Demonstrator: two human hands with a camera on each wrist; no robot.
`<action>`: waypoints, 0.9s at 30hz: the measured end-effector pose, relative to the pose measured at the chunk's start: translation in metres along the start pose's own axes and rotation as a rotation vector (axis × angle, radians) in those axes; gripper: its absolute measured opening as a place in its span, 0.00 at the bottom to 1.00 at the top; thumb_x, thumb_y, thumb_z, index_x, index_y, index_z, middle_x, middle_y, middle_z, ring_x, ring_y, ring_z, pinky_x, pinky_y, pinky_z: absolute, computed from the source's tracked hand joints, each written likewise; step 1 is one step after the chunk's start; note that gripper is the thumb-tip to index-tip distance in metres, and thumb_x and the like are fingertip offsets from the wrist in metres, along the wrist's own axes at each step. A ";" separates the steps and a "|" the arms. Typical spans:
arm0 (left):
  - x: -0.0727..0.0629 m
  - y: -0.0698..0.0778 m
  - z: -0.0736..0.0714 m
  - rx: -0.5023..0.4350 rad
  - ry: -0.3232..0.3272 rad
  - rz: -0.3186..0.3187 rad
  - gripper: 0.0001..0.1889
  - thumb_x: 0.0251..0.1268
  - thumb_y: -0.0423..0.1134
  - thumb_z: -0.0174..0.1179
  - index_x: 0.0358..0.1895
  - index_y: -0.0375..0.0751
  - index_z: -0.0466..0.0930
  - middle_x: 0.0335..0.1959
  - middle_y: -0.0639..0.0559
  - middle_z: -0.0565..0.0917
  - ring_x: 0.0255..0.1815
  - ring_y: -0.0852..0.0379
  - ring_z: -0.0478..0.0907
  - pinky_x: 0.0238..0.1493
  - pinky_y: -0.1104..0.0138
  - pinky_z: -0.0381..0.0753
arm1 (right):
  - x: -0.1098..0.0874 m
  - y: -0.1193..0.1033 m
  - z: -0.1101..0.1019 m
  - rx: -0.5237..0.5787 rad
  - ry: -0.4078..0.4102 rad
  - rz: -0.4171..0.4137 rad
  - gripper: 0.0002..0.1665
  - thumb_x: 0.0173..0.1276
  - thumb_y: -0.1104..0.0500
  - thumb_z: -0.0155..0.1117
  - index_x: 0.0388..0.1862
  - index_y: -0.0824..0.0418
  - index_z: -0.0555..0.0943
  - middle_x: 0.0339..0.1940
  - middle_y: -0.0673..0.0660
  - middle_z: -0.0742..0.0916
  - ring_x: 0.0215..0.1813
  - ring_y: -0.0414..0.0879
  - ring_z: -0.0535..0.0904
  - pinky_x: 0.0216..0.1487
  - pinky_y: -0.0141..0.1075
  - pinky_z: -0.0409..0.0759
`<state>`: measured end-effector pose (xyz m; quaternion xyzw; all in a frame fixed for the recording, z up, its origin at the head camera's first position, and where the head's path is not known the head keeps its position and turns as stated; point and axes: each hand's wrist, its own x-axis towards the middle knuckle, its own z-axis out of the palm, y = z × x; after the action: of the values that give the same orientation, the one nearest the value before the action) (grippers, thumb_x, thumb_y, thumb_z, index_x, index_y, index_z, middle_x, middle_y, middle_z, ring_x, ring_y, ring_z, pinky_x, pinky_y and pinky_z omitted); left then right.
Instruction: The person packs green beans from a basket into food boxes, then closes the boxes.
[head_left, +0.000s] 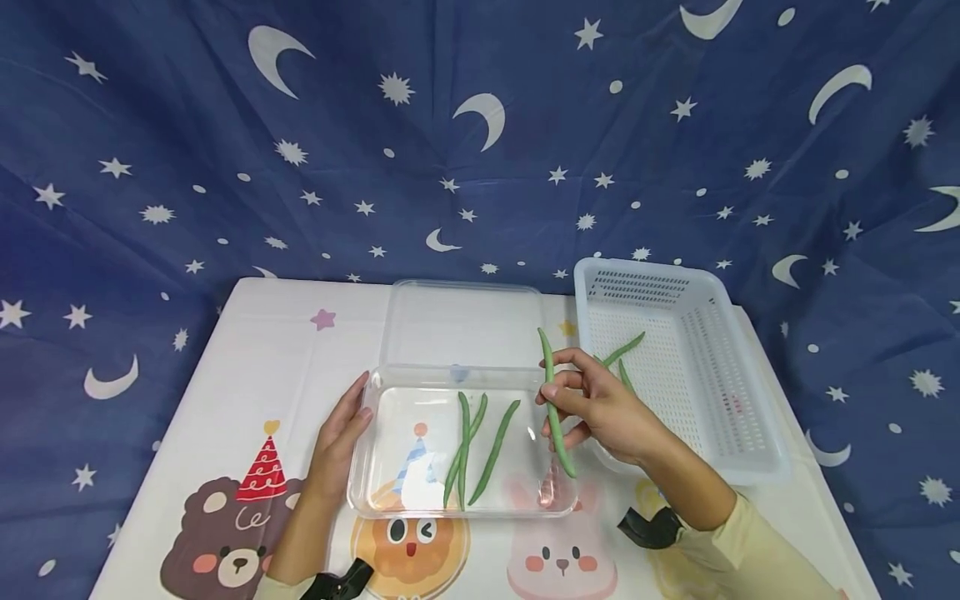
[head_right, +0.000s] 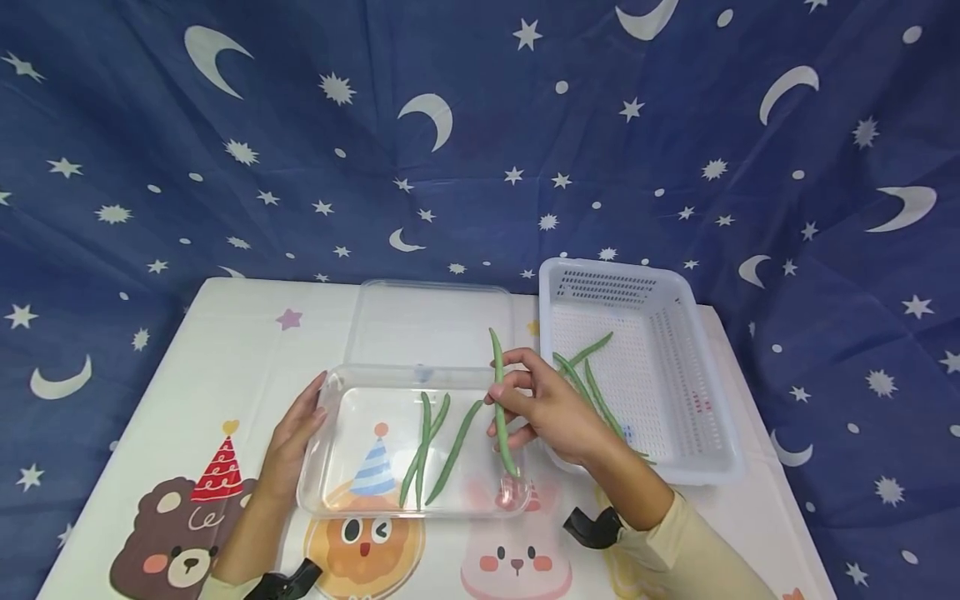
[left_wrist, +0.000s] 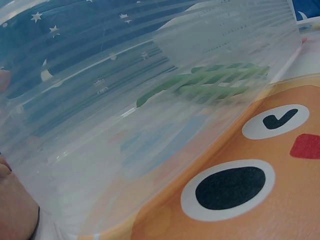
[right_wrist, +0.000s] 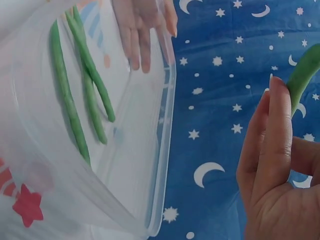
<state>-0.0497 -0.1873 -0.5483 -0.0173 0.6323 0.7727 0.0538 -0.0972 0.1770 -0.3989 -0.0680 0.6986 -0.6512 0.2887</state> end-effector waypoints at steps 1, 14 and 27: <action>0.000 0.000 0.000 -0.004 0.000 0.000 0.30 0.83 0.44 0.45 0.83 0.57 0.52 0.85 0.55 0.50 0.86 0.50 0.45 0.72 0.77 0.65 | 0.000 0.000 0.002 -0.003 -0.003 0.000 0.28 0.76 0.58 0.63 0.68 0.59 0.62 0.46 0.60 0.83 0.34 0.51 0.89 0.27 0.43 0.89; 0.000 0.002 -0.001 0.001 -0.001 0.008 0.30 0.83 0.44 0.45 0.83 0.57 0.52 0.85 0.54 0.51 0.86 0.48 0.46 0.73 0.73 0.65 | 0.005 0.005 0.015 0.017 -0.050 0.026 0.35 0.76 0.58 0.64 0.73 0.59 0.57 0.47 0.59 0.79 0.35 0.49 0.87 0.24 0.41 0.87; 0.001 0.002 0.000 0.022 0.019 0.001 0.30 0.82 0.44 0.46 0.82 0.56 0.53 0.85 0.56 0.52 0.86 0.51 0.45 0.71 0.80 0.63 | 0.014 0.011 0.028 0.060 -0.075 0.026 0.34 0.77 0.59 0.62 0.73 0.59 0.57 0.46 0.57 0.80 0.36 0.47 0.87 0.28 0.41 0.89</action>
<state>-0.0511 -0.1871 -0.5464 -0.0240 0.6411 0.7656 0.0477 -0.0921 0.1478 -0.4137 -0.0747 0.6684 -0.6650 0.3248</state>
